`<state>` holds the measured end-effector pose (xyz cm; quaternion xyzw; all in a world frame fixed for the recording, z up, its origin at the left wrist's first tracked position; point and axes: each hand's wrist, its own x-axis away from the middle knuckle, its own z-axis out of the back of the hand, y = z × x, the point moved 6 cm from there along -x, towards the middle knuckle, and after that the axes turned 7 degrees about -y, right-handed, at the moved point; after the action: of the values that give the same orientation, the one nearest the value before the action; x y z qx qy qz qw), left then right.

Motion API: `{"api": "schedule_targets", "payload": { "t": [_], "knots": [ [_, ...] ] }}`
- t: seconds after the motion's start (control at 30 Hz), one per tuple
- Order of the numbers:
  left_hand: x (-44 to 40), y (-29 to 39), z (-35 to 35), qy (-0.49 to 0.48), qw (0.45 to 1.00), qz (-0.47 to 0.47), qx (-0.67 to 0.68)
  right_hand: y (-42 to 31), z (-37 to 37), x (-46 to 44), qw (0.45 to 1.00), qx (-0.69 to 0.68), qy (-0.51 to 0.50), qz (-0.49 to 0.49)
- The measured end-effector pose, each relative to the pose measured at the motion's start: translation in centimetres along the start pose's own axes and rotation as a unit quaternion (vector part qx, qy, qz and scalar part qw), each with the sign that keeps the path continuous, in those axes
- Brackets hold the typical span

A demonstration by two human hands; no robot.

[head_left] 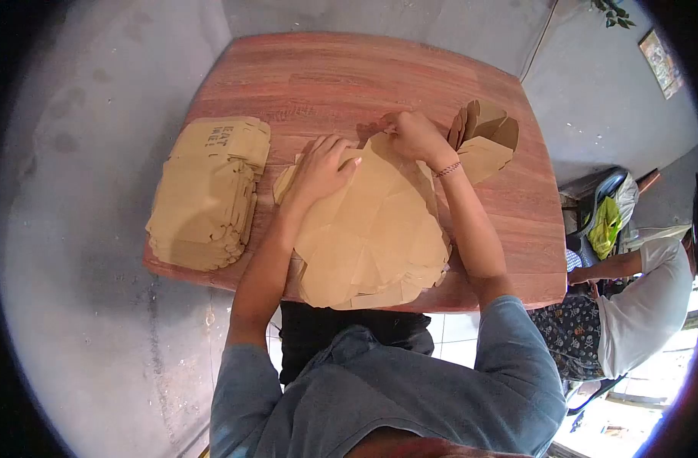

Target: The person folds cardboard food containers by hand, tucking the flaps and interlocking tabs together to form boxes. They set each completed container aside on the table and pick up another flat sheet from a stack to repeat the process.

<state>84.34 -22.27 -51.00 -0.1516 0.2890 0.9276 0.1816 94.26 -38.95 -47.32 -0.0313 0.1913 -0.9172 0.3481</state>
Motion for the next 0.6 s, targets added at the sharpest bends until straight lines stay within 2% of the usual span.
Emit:
{"api": "schedule_targets", "payload": {
  "t": [0.03,0.17,0.23,0.37,0.47,0.53,0.57,0.6],
  "knots": [
    [0.0,0.0,0.1,0.002,1.0,0.001,0.0,-0.2,0.3,0.0,0.999,0.008,0.034,0.02],
    [0.0,0.6,0.5,0.004,1.0,-0.006,0.002,0.1,0.5,0.2,0.998,-0.009,0.043,0.035],
    [0.0,0.9,0.8,0.0,1.0,-0.001,0.005,0.9,-0.2,0.0,0.999,0.036,-0.013,-0.034],
    [0.2,0.8,1.8,0.01,1.0,0.009,-0.023,0.2,1.1,0.3,0.998,0.032,0.025,-0.052],
    [0.6,0.3,3.8,0.043,0.998,0.017,-0.042,-2.1,4.1,1.2,0.997,-0.019,0.069,-0.038],
    [0.9,0.1,5.8,0.067,0.996,0.026,-0.043,-4.8,6.4,2.8,0.98,-0.123,0.157,0.012],
    [1.1,0.0,7.1,0.109,0.994,0.027,-0.009,-6.1,7.3,3.4,0.979,-0.125,0.159,0.013],
    [1.5,-0.3,8.2,0.15,0.988,0.028,0.025,-7.1,8.7,4.4,0.963,-0.178,0.202,0.014]
  ]
}}
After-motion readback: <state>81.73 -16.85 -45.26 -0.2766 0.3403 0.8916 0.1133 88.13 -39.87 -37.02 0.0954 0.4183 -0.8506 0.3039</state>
